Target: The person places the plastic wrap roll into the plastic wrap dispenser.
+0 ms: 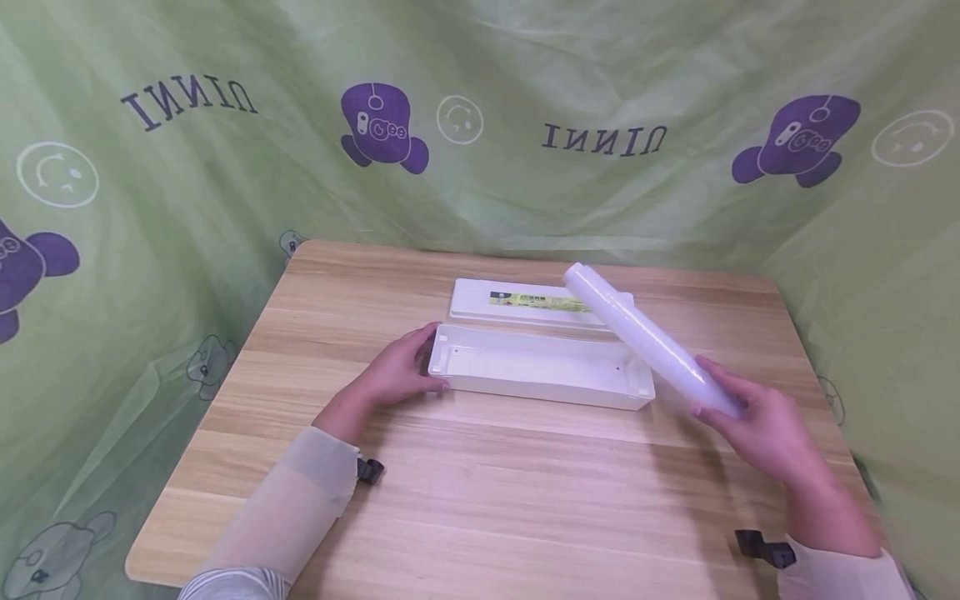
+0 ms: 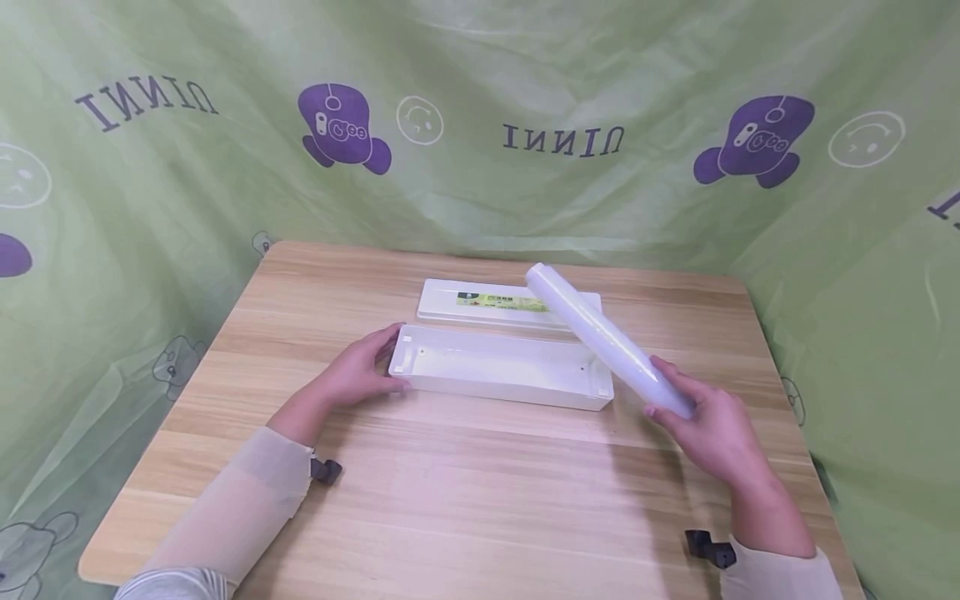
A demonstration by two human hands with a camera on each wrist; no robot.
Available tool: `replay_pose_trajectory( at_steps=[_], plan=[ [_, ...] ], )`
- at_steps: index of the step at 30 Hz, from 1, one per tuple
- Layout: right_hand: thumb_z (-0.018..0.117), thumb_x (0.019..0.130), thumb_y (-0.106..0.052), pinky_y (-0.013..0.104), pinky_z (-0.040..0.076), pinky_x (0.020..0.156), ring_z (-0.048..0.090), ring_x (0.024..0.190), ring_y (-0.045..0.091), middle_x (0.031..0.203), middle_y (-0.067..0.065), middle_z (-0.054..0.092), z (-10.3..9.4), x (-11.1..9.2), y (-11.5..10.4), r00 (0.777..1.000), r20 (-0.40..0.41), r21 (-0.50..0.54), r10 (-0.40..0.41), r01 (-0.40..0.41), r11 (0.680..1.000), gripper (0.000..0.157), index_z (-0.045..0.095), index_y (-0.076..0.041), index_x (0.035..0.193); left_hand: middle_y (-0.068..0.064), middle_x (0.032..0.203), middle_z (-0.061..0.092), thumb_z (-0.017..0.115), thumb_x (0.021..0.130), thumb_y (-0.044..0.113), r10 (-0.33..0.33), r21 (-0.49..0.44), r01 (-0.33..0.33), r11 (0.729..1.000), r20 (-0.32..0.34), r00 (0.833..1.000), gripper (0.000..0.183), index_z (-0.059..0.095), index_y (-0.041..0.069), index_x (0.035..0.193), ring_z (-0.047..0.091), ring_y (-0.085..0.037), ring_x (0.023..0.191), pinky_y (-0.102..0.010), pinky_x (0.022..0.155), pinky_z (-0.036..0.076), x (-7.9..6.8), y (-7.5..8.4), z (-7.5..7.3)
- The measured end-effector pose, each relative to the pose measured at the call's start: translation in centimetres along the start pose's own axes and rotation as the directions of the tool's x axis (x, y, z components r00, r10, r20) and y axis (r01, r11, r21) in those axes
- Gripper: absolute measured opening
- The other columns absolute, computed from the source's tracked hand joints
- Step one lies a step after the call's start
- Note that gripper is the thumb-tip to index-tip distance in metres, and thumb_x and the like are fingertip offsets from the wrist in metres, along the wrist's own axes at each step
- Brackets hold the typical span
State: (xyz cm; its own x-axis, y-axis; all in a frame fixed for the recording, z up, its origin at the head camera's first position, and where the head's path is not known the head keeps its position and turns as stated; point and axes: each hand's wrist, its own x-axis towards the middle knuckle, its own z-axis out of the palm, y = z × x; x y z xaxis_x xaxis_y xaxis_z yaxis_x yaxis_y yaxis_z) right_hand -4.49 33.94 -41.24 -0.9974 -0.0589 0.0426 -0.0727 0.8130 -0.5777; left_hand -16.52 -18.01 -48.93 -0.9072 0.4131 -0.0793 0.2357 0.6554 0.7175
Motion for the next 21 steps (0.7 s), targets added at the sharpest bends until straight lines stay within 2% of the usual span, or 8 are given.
replay_pose_trajectory(
  at_steps=[9, 21],
  plan=[
    [0.081, 0.092, -0.027, 0.026, 0.049, 0.060, 0.065, 0.094, 0.042, 0.133, 0.040, 0.058, 0.01, 0.26, -0.60, 0.999, 0.004, -0.012, -0.032, 0.032, 0.999, 0.070, 0.050, -0.020, 0.155, -0.013, 0.161, 0.043, 0.094, 0.074, 0.046, 0.016, -0.002, -0.016, 1.000, -0.003, 1.000, 0.118, 0.028, 0.008, 0.164, 0.039, -0.029, 0.149, -0.043, 0.125, 0.029, 0.15, -0.33, 0.14],
    [0.084, 0.089, -0.018, 0.025, 0.048, 0.056, 0.063, 0.088, 0.036, 0.135, 0.039, 0.057, 0.45, 0.87, -0.95, 0.995, 0.027, 0.050, -0.094, 0.093, 0.994, 0.071, 0.054, -0.016, 0.152, -0.013, 0.162, 0.042, 0.095, 0.072, 0.046, 0.010, -0.016, -0.010, 1.000, -0.005, 1.000, 0.120, 0.028, 0.008, 0.164, 0.039, -0.029, 0.149, -0.043, 0.125, 0.029, 0.05, -0.18, 0.08]
  ],
)
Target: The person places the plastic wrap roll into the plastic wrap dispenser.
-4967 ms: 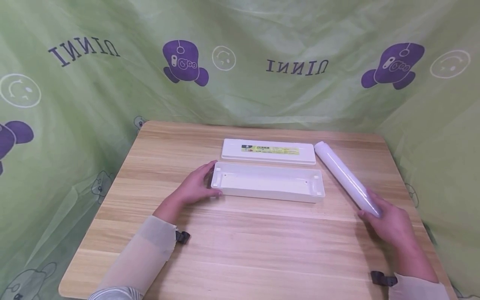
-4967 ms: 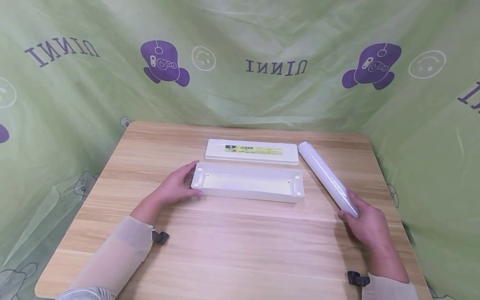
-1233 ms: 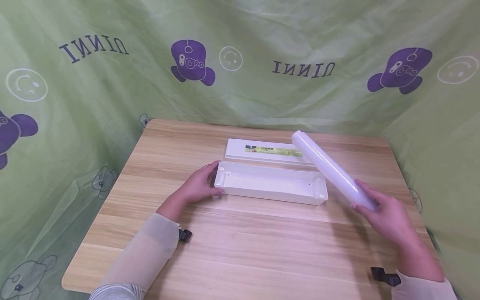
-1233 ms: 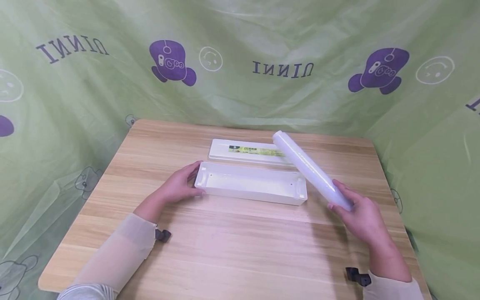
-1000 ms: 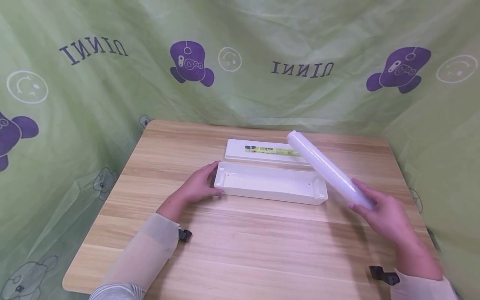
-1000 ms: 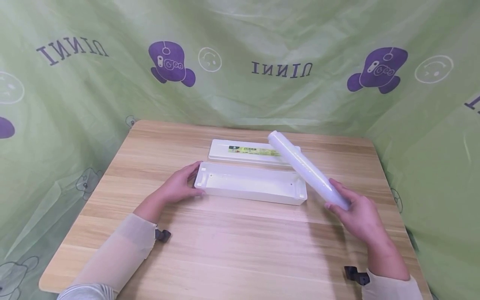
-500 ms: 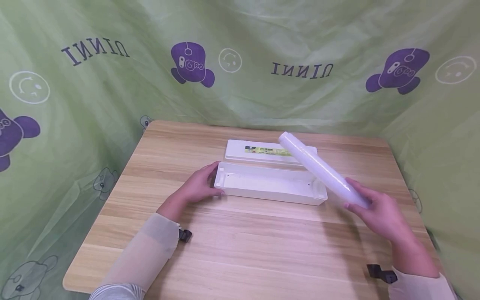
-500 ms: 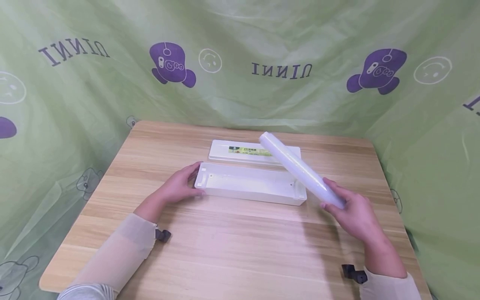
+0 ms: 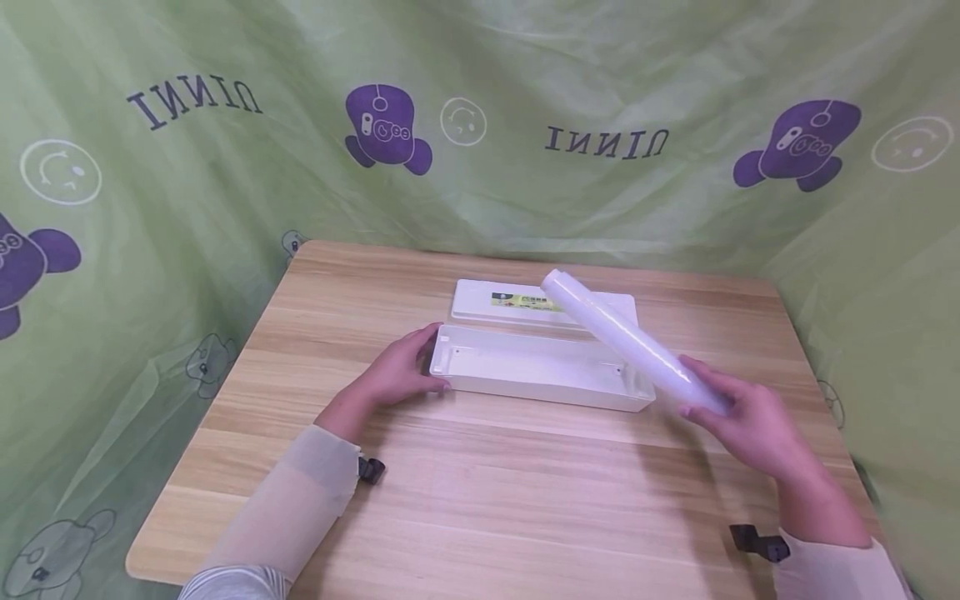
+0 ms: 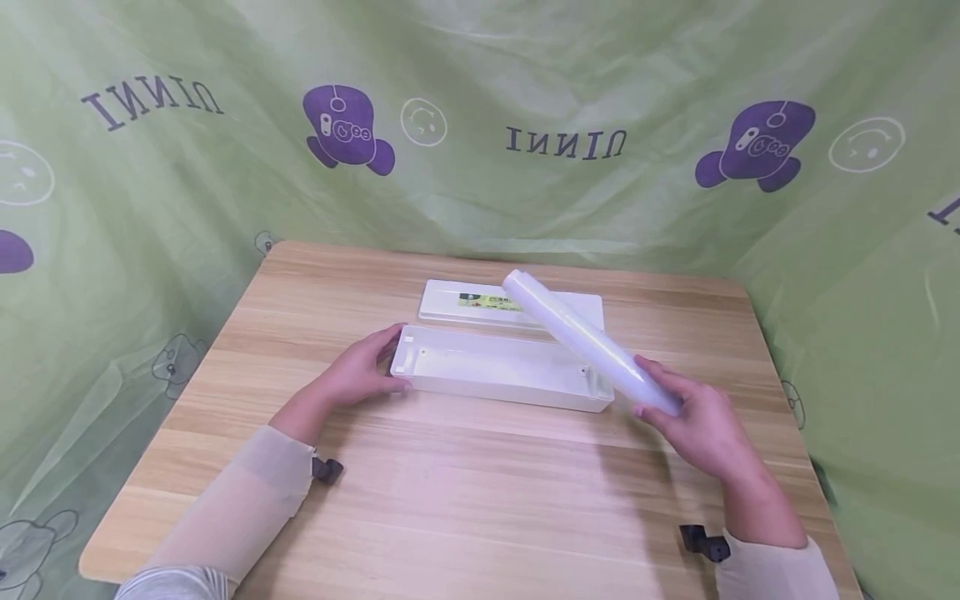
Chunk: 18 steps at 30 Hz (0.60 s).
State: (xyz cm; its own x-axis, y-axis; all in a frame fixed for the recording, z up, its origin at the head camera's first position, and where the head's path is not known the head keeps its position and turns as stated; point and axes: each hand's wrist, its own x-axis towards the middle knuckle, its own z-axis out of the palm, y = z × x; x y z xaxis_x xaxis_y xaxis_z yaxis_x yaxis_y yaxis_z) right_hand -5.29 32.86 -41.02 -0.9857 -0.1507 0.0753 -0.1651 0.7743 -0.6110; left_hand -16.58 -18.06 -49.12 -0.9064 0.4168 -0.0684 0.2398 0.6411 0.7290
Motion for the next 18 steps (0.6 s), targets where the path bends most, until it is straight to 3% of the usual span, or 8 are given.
replay_pose_trajectory(
  at_steps=[18],
  plan=[
    [0.084, 0.089, -0.020, 0.025, 0.051, 0.064, 0.064, 0.090, 0.033, 0.136, 0.031, 0.061, 0.56, 0.66, -0.57, 0.999, 0.023, -0.001, -0.046, 0.047, 0.999, 0.069, 0.055, -0.018, 0.152, -0.012, 0.161, 0.043, 0.095, 0.072, 0.044, -0.004, -0.006, 0.004, 1.000, 0.001, 1.000, 0.117, 0.029, 0.011, 0.164, 0.038, -0.029, 0.149, -0.043, 0.125, 0.028, -0.04, -0.03, -0.06]
  ],
)
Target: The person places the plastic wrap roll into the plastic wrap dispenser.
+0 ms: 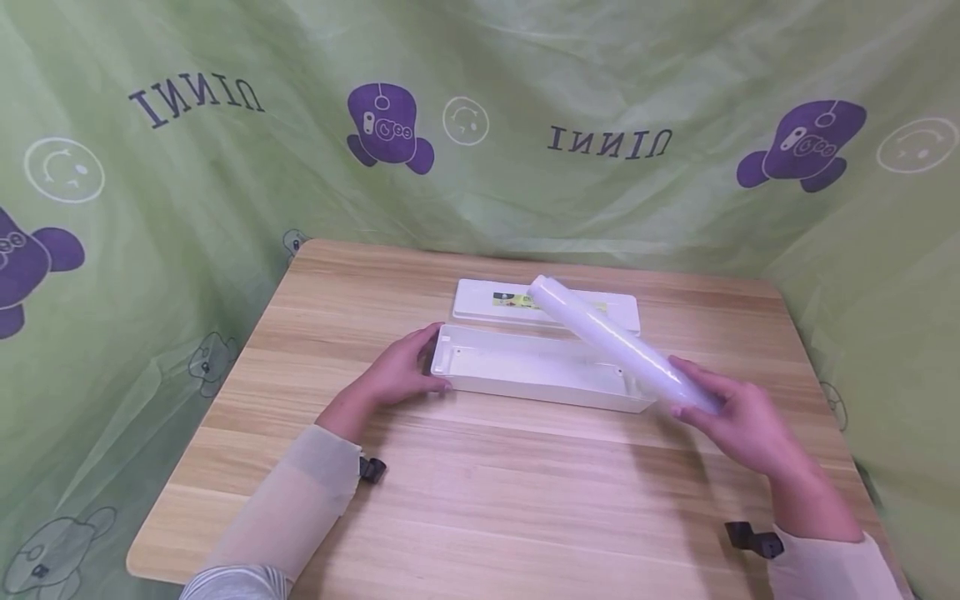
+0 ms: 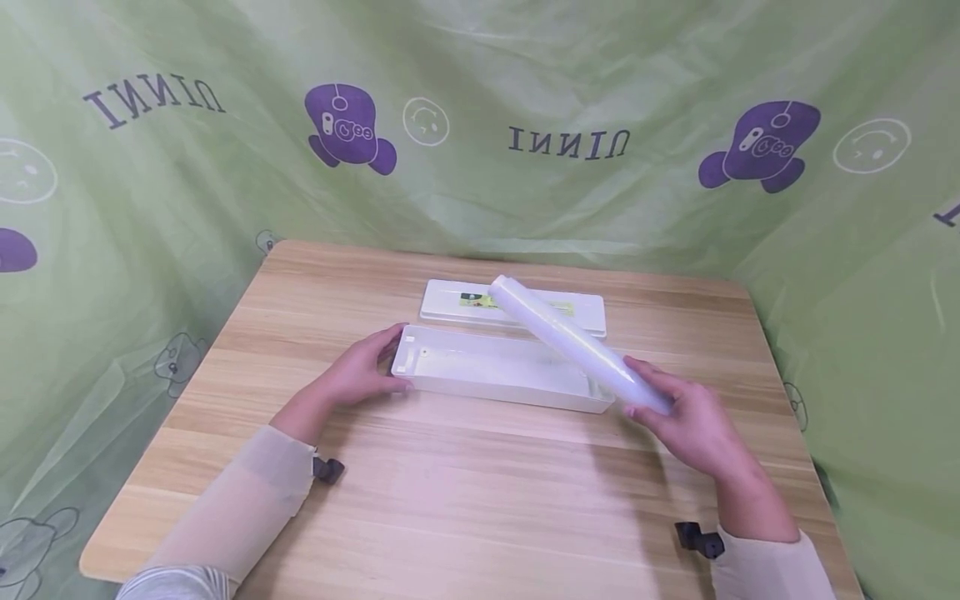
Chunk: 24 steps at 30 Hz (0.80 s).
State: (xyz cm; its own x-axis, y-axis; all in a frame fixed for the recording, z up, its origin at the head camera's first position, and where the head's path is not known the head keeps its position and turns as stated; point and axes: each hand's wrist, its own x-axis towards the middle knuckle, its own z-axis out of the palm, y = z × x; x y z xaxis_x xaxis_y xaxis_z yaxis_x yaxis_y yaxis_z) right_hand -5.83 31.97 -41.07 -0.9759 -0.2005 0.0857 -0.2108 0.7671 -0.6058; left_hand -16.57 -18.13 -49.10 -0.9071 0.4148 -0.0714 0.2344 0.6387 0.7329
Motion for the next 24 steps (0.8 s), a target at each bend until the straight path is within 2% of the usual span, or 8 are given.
replay_pose_trajectory(
  at_steps=[6, 15, 24],
  plan=[
    [0.085, 0.088, -0.020, 0.026, 0.053, 0.067, 0.067, 0.094, 0.036, 0.135, 0.031, 0.062, 0.37, 0.37, -0.06, 1.000, 0.000, 0.010, -0.009, 0.009, 1.000, 0.068, 0.057, -0.017, 0.150, -0.011, 0.161, 0.043, 0.095, 0.072, 0.046, 0.008, -0.004, -0.008, 1.000, 0.002, 1.000, 0.117, 0.030, 0.011, 0.164, 0.039, -0.028, 0.149, -0.043, 0.125, 0.028, 0.10, -0.10, 0.01],
    [0.086, 0.087, -0.019, 0.025, 0.051, 0.067, 0.064, 0.090, 0.030, 0.135, 0.025, 0.064, 0.61, 0.79, -0.39, 0.999, 0.000, -0.001, -0.032, 0.032, 0.999, 0.067, 0.059, -0.019, 0.149, -0.011, 0.161, 0.043, 0.094, 0.072, 0.046, 0.006, -0.004, -0.006, 1.000, 0.006, 1.000, 0.118, 0.029, 0.011, 0.164, 0.038, -0.027, 0.149, -0.042, 0.125, 0.028, 0.16, -0.11, -0.01],
    [0.085, 0.088, -0.022, 0.026, 0.053, 0.071, 0.067, 0.097, 0.033, 0.138, 0.025, 0.062, 0.70, 1.00, -0.72, 0.999, 0.030, 0.013, -0.031, 0.031, 0.999, 0.068, 0.058, -0.020, 0.150, -0.011, 0.160, 0.044, 0.095, 0.072, 0.046, 0.000, -0.004, 0.000, 1.000, 0.010, 1.000, 0.118, 0.029, 0.009, 0.164, 0.041, -0.028, 0.148, -0.043, 0.125, 0.028, 0.13, 0.00, -0.14]
  ],
)
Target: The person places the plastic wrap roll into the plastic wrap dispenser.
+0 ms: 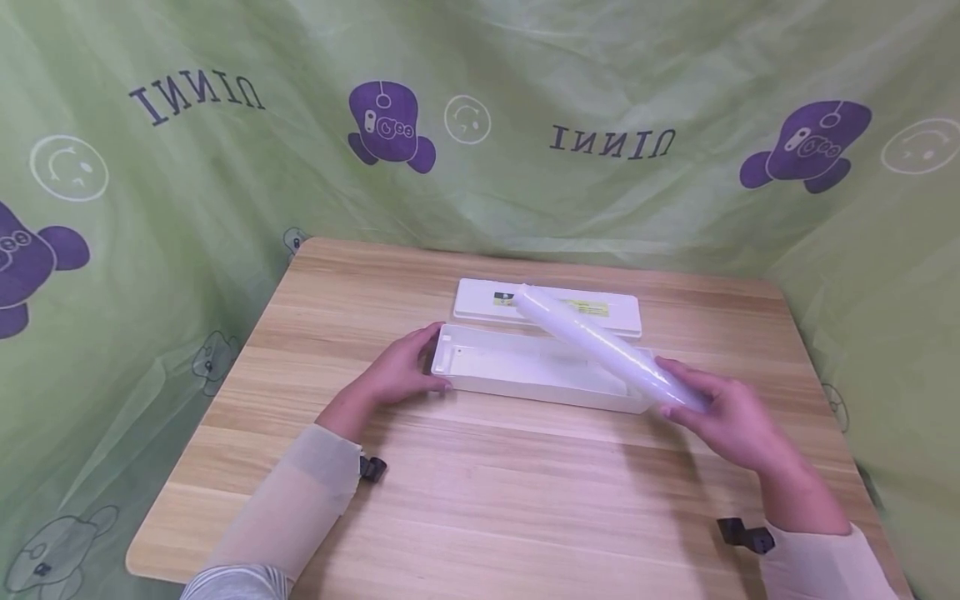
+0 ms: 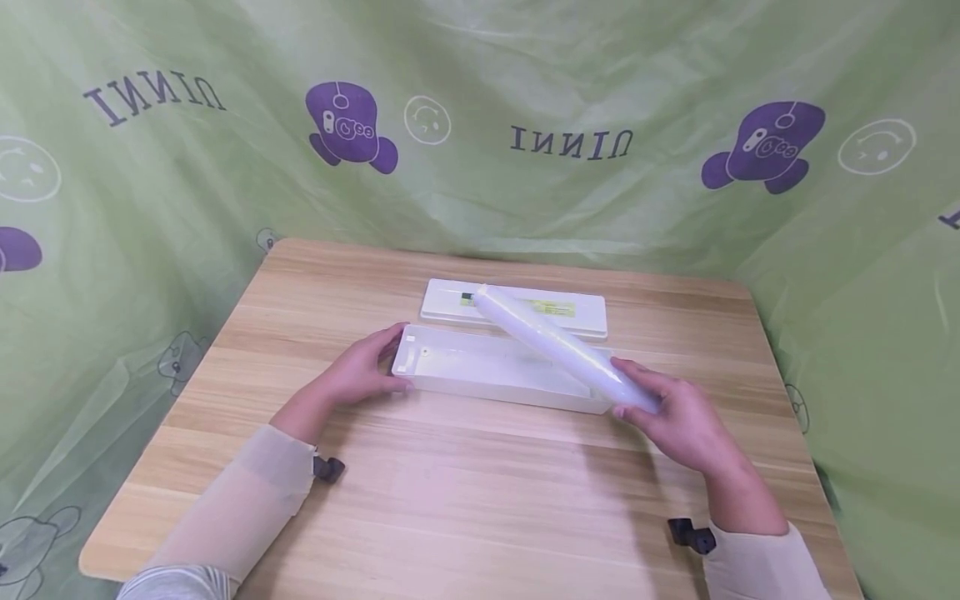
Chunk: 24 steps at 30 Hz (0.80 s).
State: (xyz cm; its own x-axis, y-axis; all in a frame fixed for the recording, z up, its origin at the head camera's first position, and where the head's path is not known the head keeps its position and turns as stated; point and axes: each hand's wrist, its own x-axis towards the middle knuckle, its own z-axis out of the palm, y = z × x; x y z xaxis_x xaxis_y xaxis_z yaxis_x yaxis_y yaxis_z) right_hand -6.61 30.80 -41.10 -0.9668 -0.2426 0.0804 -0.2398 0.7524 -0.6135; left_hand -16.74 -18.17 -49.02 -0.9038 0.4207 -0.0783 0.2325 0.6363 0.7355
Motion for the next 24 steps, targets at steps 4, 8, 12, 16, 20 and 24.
replay_pose_trajectory(
  at_steps=[4, 8, 12, 16, 20, 24],
  plan=[
    [0.085, 0.088, -0.022, 0.027, 0.054, 0.074, 0.068, 0.101, 0.036, 0.139, 0.024, 0.062, 0.12, 0.05, 0.03, 1.000, 0.000, -0.005, -0.008, 0.008, 1.000, 0.067, 0.058, -0.020, 0.149, -0.012, 0.161, 0.044, 0.094, 0.072, 0.048, 0.000, 0.009, 0.000, 1.000, 0.002, 1.000, 0.120, 0.028, 0.009, 0.164, 0.040, -0.030, 0.148, -0.045, 0.125, 0.028, -0.03, -0.11, 0.01],
    [0.086, 0.087, -0.021, 0.028, 0.055, 0.075, 0.069, 0.101, 0.038, 0.139, 0.024, 0.062, 0.18, 0.16, 0.07, 1.000, -0.001, -0.012, -0.019, 0.019, 1.000, 0.068, 0.058, -0.020, 0.150, -0.011, 0.161, 0.044, 0.094, 0.071, 0.048, 0.004, 0.008, -0.004, 1.000, 0.001, 1.000, 0.120, 0.028, 0.009, 0.164, 0.040, -0.030, 0.148, -0.046, 0.125, 0.028, -0.02, -0.13, 0.02],
    [0.086, 0.087, -0.020, 0.026, 0.054, 0.076, 0.069, 0.102, 0.035, 0.139, 0.023, 0.063, 0.21, 0.34, 0.05, 0.999, 0.003, -0.023, -0.037, 0.037, 0.999, 0.068, 0.059, -0.021, 0.149, -0.010, 0.160, 0.045, 0.095, 0.071, 0.047, 0.001, 0.012, -0.001, 1.000, -0.003, 1.000, 0.119, 0.029, 0.010, 0.164, 0.041, -0.028, 0.148, -0.044, 0.125, 0.029, -0.01, -0.09, 0.01],
    [0.086, 0.087, -0.019, 0.027, 0.053, 0.076, 0.069, 0.100, 0.031, 0.139, 0.021, 0.063, 0.24, 0.56, -0.11, 0.998, 0.013, -0.039, -0.058, 0.058, 0.998, 0.068, 0.059, -0.021, 0.149, -0.010, 0.161, 0.044, 0.095, 0.071, 0.048, 0.000, 0.012, 0.001, 1.000, -0.002, 1.000, 0.120, 0.029, 0.010, 0.164, 0.040, -0.028, 0.148, -0.044, 0.125, 0.028, -0.01, -0.05, -0.03],
    [0.086, 0.086, -0.019, 0.031, 0.055, 0.074, 0.070, 0.097, 0.029, 0.138, 0.020, 0.063, 0.32, 0.79, -0.27, 0.997, 0.017, -0.053, -0.080, 0.081, 0.995, 0.068, 0.060, -0.021, 0.148, -0.011, 0.161, 0.043, 0.095, 0.071, 0.049, 0.007, 0.008, -0.007, 1.000, -0.002, 1.000, 0.120, 0.029, 0.010, 0.164, 0.040, -0.029, 0.149, -0.045, 0.125, 0.029, 0.03, -0.03, -0.05],
    [0.087, 0.086, -0.018, 0.032, 0.055, 0.076, 0.071, 0.099, 0.030, 0.139, 0.018, 0.064, 0.48, 0.96, -0.30, 0.994, 0.022, -0.054, -0.106, 0.107, 0.993, 0.068, 0.060, -0.022, 0.148, -0.010, 0.160, 0.045, 0.095, 0.071, 0.047, 0.012, 0.005, -0.011, 1.000, -0.005, 1.000, 0.118, 0.031, 0.011, 0.163, 0.040, -0.029, 0.148, -0.045, 0.125, 0.029, 0.07, -0.05, 0.03]
  ],
)
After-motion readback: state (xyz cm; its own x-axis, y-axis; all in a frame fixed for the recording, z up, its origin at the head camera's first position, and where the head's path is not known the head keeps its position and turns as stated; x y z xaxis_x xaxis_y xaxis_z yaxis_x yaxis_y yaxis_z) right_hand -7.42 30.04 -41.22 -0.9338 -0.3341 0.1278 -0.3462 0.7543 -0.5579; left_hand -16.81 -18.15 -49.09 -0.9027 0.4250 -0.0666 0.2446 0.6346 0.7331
